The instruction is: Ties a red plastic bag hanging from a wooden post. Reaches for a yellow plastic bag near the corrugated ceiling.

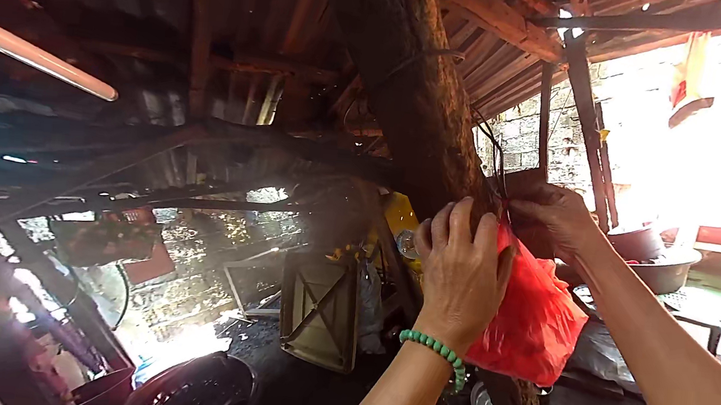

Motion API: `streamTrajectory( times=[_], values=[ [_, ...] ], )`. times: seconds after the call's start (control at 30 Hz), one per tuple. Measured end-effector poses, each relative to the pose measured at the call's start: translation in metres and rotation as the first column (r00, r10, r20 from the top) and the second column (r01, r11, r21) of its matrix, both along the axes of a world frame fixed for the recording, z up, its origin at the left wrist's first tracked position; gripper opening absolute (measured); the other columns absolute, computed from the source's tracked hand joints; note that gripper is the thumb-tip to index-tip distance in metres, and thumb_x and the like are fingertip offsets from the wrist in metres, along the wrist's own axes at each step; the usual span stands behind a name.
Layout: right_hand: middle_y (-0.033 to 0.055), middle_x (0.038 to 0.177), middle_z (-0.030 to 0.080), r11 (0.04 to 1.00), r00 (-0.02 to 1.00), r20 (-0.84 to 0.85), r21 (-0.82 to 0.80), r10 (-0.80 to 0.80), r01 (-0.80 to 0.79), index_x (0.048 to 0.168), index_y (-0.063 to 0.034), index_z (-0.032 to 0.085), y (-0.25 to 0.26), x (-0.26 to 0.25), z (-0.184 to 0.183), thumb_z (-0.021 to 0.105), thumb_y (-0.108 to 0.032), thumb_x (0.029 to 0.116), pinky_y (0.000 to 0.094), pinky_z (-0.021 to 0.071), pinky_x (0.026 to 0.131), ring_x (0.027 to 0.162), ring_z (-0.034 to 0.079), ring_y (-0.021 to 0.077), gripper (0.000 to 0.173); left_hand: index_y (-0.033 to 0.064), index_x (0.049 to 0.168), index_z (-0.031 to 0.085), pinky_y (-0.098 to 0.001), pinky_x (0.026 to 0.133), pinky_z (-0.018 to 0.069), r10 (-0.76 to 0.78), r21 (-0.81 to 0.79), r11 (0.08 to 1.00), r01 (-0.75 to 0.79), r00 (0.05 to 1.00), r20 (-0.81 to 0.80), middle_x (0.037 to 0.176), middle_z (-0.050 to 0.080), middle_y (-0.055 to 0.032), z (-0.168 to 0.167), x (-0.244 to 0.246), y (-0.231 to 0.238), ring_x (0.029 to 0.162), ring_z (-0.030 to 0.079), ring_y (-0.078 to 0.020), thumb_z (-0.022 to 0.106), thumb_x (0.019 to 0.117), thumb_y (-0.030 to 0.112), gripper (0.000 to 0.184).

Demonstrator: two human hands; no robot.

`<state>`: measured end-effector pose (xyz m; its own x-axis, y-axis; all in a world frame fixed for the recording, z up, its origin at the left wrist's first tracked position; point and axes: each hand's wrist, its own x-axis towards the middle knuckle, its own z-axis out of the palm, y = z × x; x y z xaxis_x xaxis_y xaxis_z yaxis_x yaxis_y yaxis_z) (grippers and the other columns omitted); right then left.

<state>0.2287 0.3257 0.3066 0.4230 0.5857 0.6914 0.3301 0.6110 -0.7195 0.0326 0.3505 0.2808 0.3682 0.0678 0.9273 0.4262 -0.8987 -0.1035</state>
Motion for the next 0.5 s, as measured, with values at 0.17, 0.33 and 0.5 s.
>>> streamTrajectory(
  times=[0.17, 0.33, 0.5],
  values=[
    [-0.0018, 0.091, 0.072, 0.992, 0.974, -0.205, 0.105, 0.094, -0.073, 0.104, -0.0065, 0.066, 0.000, 0.018, -0.006, 0.061, 0.005, 0.0958, 0.0237, 0.0602, 0.074, 0.081, 0.070, 0.0059, 0.015, 0.0084, 0.093, 0.076, -0.0529, 0.092, 0.0420, 0.000, 0.165, 0.986, 0.001, 1.000, 0.000, 0.094, 0.072, -0.0086, 0.039, 0.041, 0.019, 0.096, 0.066, -0.0289, 0.067, 0.0960, 0.014, 0.011],
    [-0.0017, 0.086, 0.073, 0.973, 0.958, -0.249, 0.214, 0.143, -0.090, 0.097, -0.0059, 0.067, 0.011, 0.028, -0.015, 0.059, 0.009, 0.0936, 0.0255, 0.0613, 0.073, 0.075, 0.070, 0.0067, 0.017, -0.0051, 0.116, 0.065, -0.0513, 0.088, 0.0539, 0.044, -0.187, 0.975, -0.117, 0.934, -0.354, 0.104, 0.070, -0.0228, 0.077, 0.068, 0.005, 0.102, 0.069, -0.0384, 0.058, 0.1029, 0.010, 0.021],
    [-0.0051, 0.081, 0.071, 0.927, 0.935, -0.259, 0.345, 0.244, -0.146, 0.094, -0.0139, 0.059, 0.024, 0.026, -0.012, 0.058, 0.009, 0.0918, 0.0243, 0.0600, 0.069, 0.071, 0.068, 0.0052, 0.023, 0.0000, 0.130, 0.051, -0.0521, 0.085, 0.0555, -0.001, -0.408, 0.891, -0.200, 0.897, -0.442, 0.104, 0.067, -0.0225, 0.097, 0.083, -0.001, 0.101, 0.069, -0.0386, 0.071, 0.0960, 0.012, 0.041]
  ],
)
